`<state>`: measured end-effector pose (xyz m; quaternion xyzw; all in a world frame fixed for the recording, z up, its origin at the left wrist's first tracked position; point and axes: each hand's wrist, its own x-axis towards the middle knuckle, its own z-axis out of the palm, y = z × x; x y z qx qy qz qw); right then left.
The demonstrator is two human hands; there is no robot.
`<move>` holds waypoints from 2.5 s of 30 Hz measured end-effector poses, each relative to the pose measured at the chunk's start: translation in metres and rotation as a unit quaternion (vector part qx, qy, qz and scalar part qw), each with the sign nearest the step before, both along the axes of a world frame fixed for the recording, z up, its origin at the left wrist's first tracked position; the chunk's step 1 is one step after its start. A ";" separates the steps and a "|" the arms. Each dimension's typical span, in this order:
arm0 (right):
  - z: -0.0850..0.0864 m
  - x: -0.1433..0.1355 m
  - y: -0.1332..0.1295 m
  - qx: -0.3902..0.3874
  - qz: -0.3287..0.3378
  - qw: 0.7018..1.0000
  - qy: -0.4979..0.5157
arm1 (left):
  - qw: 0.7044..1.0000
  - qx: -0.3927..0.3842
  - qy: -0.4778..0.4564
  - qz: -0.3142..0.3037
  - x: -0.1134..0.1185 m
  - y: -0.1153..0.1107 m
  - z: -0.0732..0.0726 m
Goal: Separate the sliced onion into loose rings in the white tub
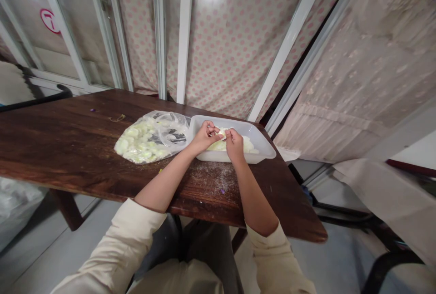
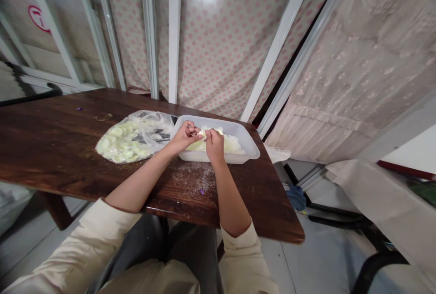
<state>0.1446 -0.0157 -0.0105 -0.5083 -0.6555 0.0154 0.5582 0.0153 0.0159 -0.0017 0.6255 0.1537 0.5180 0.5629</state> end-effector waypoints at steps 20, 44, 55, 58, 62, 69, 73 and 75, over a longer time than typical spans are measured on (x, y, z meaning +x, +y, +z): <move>-0.002 0.001 0.002 0.034 -0.123 0.989 0.078 | 0.999 -0.021 0.005 0.038 0.000 0.005 -0.003; -0.001 -0.006 -0.003 0.036 -0.084 0.993 -0.070 | 0.999 -0.004 0.024 0.042 0.001 0.003 -0.003; -0.001 -0.007 -0.005 0.041 -0.074 0.994 -0.065 | 0.993 0.025 0.049 0.102 0.002 0.009 -0.008; -0.001 -0.004 -0.004 0.031 -0.124 0.991 0.037 | 0.996 0.005 0.039 0.082 0.001 0.007 -0.006; -0.001 -0.001 0.000 0.015 -0.138 0.986 0.093 | 0.998 0.001 0.027 0.060 0.000 0.005 -0.003; 0.004 -0.001 -0.001 -0.027 0.096 0.995 0.010 | 0.999 -0.003 0.018 0.034 0.000 0.004 -0.002; 0.004 0.000 -0.001 -0.038 0.095 0.994 0.030 | 1.000 -0.005 0.018 0.013 0.000 0.003 -0.002; 0.003 0.000 -0.001 -0.027 0.070 0.996 0.037 | 1.000 -0.007 0.018 0.014 -0.001 0.002 -0.001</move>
